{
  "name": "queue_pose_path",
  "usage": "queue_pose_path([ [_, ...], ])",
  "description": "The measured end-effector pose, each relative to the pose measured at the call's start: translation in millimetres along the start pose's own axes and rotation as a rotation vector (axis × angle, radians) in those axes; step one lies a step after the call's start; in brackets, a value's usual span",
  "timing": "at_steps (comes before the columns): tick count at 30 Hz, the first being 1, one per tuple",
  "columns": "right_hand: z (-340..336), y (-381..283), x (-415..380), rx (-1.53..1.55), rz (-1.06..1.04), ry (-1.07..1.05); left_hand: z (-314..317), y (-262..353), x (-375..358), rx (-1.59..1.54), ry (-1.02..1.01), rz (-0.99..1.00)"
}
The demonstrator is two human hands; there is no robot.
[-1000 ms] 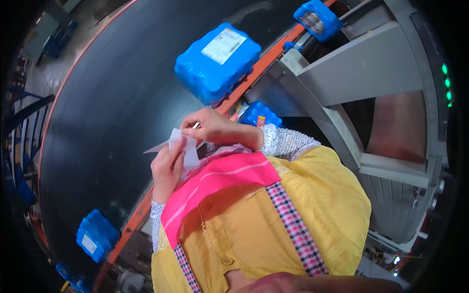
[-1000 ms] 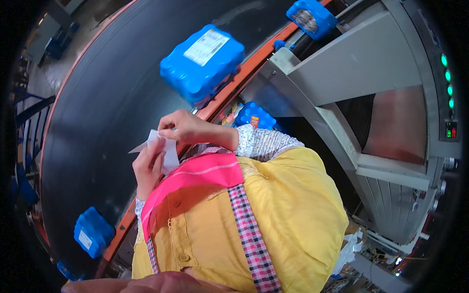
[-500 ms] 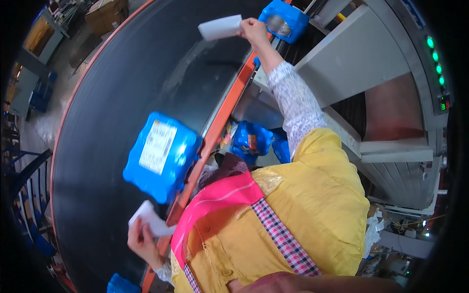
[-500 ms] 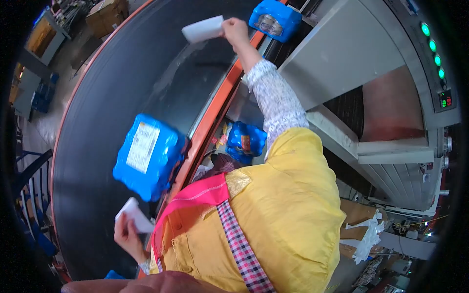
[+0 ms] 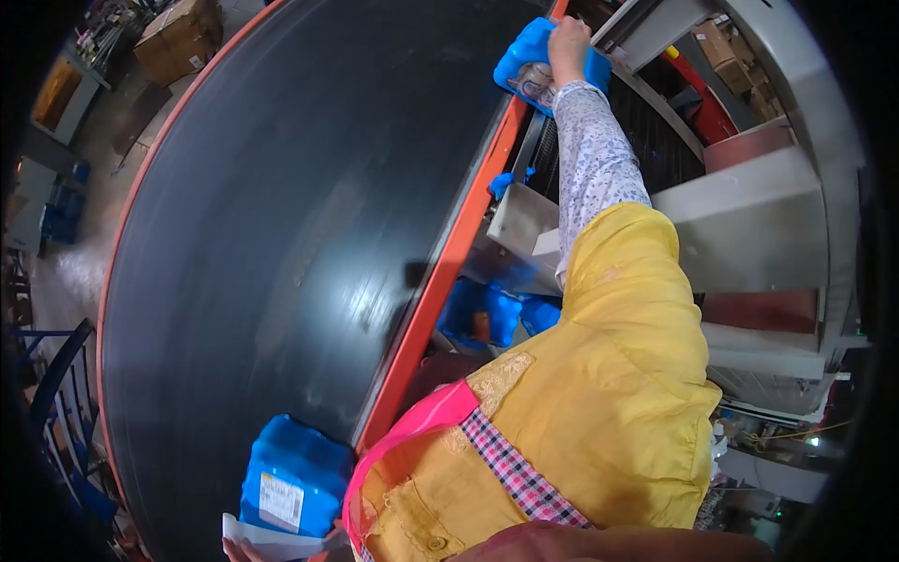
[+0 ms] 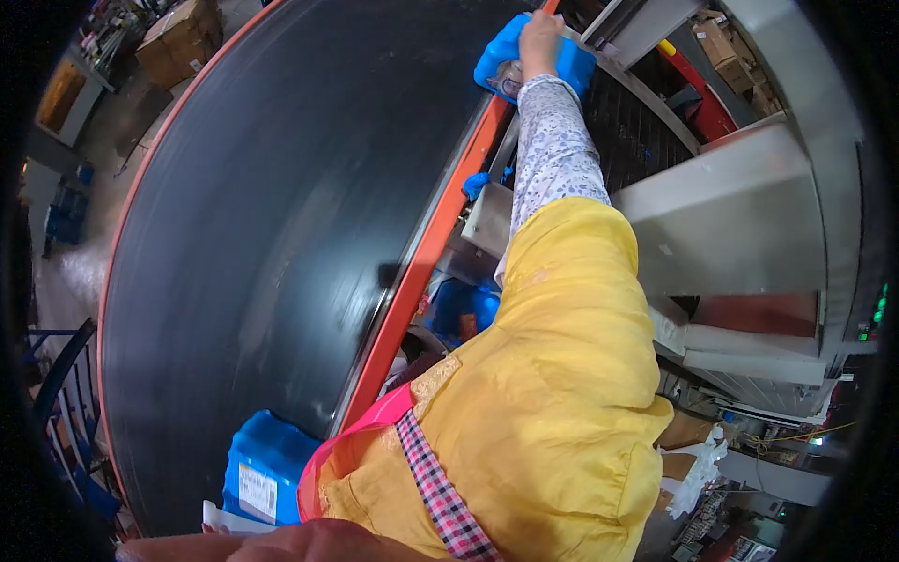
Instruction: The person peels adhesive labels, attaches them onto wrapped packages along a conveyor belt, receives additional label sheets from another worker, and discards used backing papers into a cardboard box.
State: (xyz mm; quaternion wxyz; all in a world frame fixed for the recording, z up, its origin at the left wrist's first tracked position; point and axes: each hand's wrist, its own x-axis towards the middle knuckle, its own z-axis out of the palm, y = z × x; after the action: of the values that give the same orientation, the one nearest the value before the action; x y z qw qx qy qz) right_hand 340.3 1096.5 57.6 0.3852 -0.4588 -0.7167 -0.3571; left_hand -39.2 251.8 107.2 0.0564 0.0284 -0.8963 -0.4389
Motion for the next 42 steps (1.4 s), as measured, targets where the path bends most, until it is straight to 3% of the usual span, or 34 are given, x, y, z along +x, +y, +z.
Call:
queue_pose_path([
  [3,7.2,8.7,-18.5,0.016,0.36,-0.036,12.4,7.6,6.1,0.027,-0.011,0.062],
  [6,12.3,8.7,-35.3,-0.047,0.457,-0.185,19.4,6.1,18.3,0.028,-0.041,0.12],
  [9,31.4,4.8,-48.6,0.041,0.689,-0.291,23.8,7.7,30.3,0.029,-0.078,0.178],
  [13,-3.1,-22.5,-25.5,0.007,0.719,-0.599,27.5,9.1,41.0,0.006,-0.11,0.23],
  [18,3.0,-6.9,12.3,-0.181,0.691,-0.77,26.4,9.5,49.4,0.002,-0.132,0.259],
  [21,71.3,73.3,-20.0,-0.131,0.476,-0.701,23.7,8.9,51.4,0.019,-0.134,0.264],
  [23,64.9,82.5,-23.6,-0.006,0.359,-0.888,23.1,9.6,50.8,0.03,-0.142,0.269],
  [26,95.6,81.6,-43.6,0.026,0.337,-0.69,17.1,10.8,53.2,0.043,-0.148,0.303],
  [30,57.1,39.5,-39.5,-0.004,0.391,-0.712,31.3,11.7,59.2,0.142,-0.164,0.29],
  [31,65.4,54.6,-45.7,0.047,0.518,-0.75,30.2,3.2,64.6,0.165,-0.165,0.272],
  [33,87.7,100.6,-54.7,0.16,0.767,-0.811,34.5,-23.7,97.2,-0.242,-0.431,0.785],
  [34,91.7,110.8,-50.4,0.115,0.78,-0.832,39.2,10.7,63.1,-0.037,-0.259,0.517],
  [35,95.0,119.3,-47.7,0.07,0.795,-0.854,39.2,18.6,52.6,0.035,-0.203,0.412],
  [37,90.8,117.4,-56.4,0.056,0.837,-0.855,37.2,17.7,53.7,0.065,-0.167,0.368],
  [39,82.4,107.2,-65.5,0.213,0.875,-0.724,37.5,19.8,54.5,0.095,-0.165,0.336],
  [40,53.6,64.6,-53.6,0.211,0.825,-0.625,38.7,18.9,53.6,0.097,-0.156,0.318],
  [41,17.4,18.5,-38.6,0.063,0.855,-0.679,41.4,17.6,50.7,0.103,-0.158,0.298],
  [42,6.8,-13.3,-33.1,0.07,1.036,-0.674,44.7,16.5,46.4,0.122,-0.152,0.274],
])
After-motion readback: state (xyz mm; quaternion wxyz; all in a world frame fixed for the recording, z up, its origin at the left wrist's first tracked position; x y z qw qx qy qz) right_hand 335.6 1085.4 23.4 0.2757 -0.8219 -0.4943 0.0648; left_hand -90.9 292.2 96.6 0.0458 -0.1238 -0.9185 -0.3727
